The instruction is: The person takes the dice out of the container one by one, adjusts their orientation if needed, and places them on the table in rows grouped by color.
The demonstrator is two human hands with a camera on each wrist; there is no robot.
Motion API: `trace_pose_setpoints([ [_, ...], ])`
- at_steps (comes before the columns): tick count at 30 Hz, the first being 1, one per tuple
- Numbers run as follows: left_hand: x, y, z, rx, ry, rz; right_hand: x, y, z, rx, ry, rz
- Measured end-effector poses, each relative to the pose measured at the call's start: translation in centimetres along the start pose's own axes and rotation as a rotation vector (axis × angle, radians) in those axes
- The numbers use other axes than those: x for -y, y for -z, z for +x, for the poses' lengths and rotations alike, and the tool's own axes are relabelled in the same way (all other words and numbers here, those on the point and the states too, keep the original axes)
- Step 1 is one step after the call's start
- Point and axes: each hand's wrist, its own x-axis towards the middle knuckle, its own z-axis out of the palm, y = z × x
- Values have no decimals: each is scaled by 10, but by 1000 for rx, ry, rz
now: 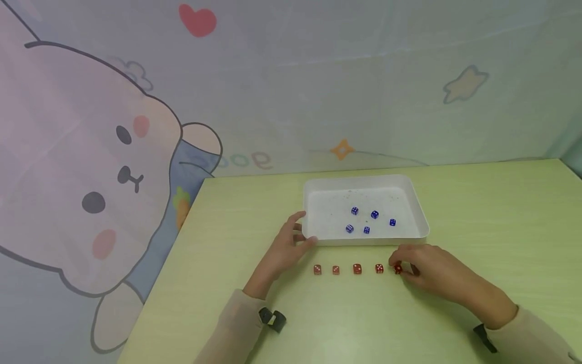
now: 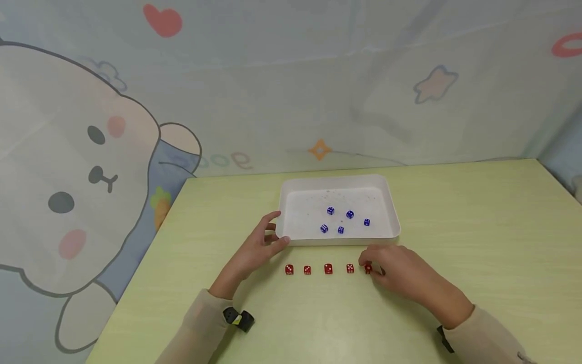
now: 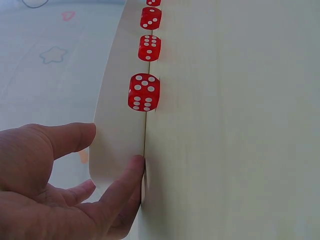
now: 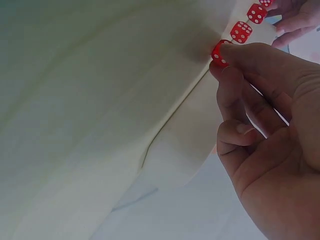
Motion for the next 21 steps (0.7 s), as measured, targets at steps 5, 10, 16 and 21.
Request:
trace_pose_setpoints([
  [5, 0, 1, -1, -3, 0, -2, 1, 1, 2, 9, -20, -1],
  [10, 0, 2, 0, -4, -5, -7, 4, 7, 5, 3, -52, -3],
  [16, 0, 0, 0, 5, -4, -14, 11, 16, 10, -75, -53, 28],
  [21, 0, -1, 0, -5, 0, -14, 18, 19, 24, -158, -46, 26],
])
